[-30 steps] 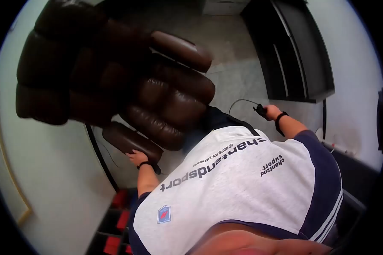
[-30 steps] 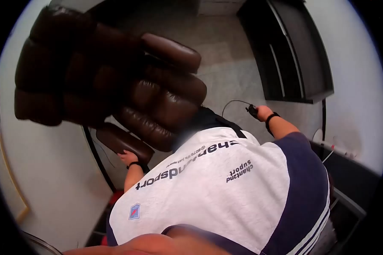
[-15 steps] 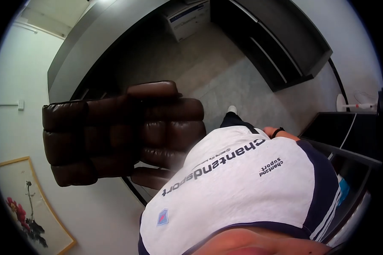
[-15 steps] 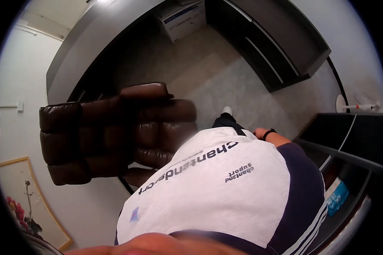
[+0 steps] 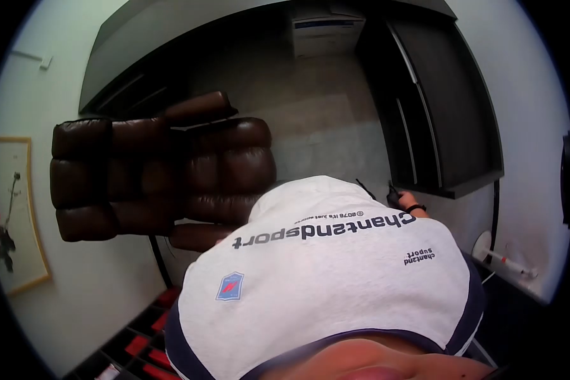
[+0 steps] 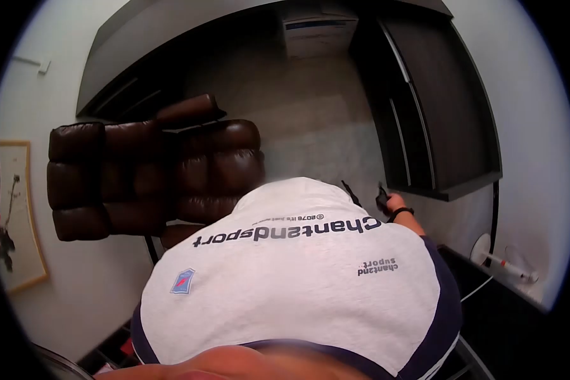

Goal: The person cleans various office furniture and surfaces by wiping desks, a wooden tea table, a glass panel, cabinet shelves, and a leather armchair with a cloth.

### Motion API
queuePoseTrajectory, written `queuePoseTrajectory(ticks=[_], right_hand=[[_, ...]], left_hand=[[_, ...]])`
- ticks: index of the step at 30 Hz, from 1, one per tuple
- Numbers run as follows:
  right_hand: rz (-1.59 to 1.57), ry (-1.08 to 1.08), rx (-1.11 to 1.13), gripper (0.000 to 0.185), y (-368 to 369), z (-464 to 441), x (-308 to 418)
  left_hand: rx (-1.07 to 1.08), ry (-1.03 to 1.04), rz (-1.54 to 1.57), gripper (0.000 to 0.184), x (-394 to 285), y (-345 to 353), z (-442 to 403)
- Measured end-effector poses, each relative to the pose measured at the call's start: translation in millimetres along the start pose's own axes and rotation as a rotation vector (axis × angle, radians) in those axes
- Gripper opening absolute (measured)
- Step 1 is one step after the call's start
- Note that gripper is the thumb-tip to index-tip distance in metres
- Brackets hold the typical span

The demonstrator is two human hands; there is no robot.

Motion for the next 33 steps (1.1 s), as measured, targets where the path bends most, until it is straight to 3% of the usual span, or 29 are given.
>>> queuePoseTrajectory(ticks=[1, 2, 11, 20, 22, 25, 27, 29, 31, 33], right_hand=[[0.013, 0.076, 0.081, 0.034, -8.6, 24.3, 21.1], [0.239, -0.121, 0.006, 0.035, 9.1, -13.4, -9.9], [0.023, -0.289, 0.343, 0.039, 48.0, -34.8, 112.3], [0.183, -0.343, 0.096, 0.040, -31.3, -86.2, 215.3], [0.143, -0.263, 0.119, 0.040, -65.7, -90.4, 244.1], [0.110, -0.166, 0.108, 0.039, -107.2, -88.8, 308.9], [-0.354, -0.008, 0.071, 0.040, -134.3, -67.3, 380.3], [-0.200, -0.328, -0.034, 0.042, -119.2, -195.1, 337.4], [0.048, -0.444, -0.205, 0.045, -153.2, -153.0, 429.1], [-0.052, -0.571, -0.267, 0.046, -169.6, -161.2, 481.4]], left_hand=[[0.009, -0.026, -0.019, 0.051, 6.4, 3.6, 7.3], [0.018, -0.059, -0.046, 0.050, 7.5, 6.1, 13.5], [0.113, -0.171, -0.181, 0.045, -16.7, 11.6, 8.8], [0.277, -0.156, -0.327, 0.042, -54.4, 15.3, -83.9], [0.299, -0.118, -0.386, 0.041, -73.2, 12.7, -113.1], [0.255, 0.038, -0.450, 0.040, -132.6, 0.3, -174.0], [0.175, 0.204, -0.314, 0.040, -197.1, -8.4, -221.7], [0.097, 0.382, -0.007, 0.036, -280.8, -25.6, -253.4], [0.030, 0.538, 0.089, 0.032, -357.1, -47.6, -267.4], [0.067, 0.592, 0.203, 0.030, -435.8, -88.8, -245.2]])
Point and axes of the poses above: each hand's wrist, its own z-axis away from the middle knuckle, its own y-axis out of the palm, x = y × z, the point moved 3 cm from there along -z, towards the middle knuckle, and after that the axes turned 1 degree about -x, right-handed, at the moved point
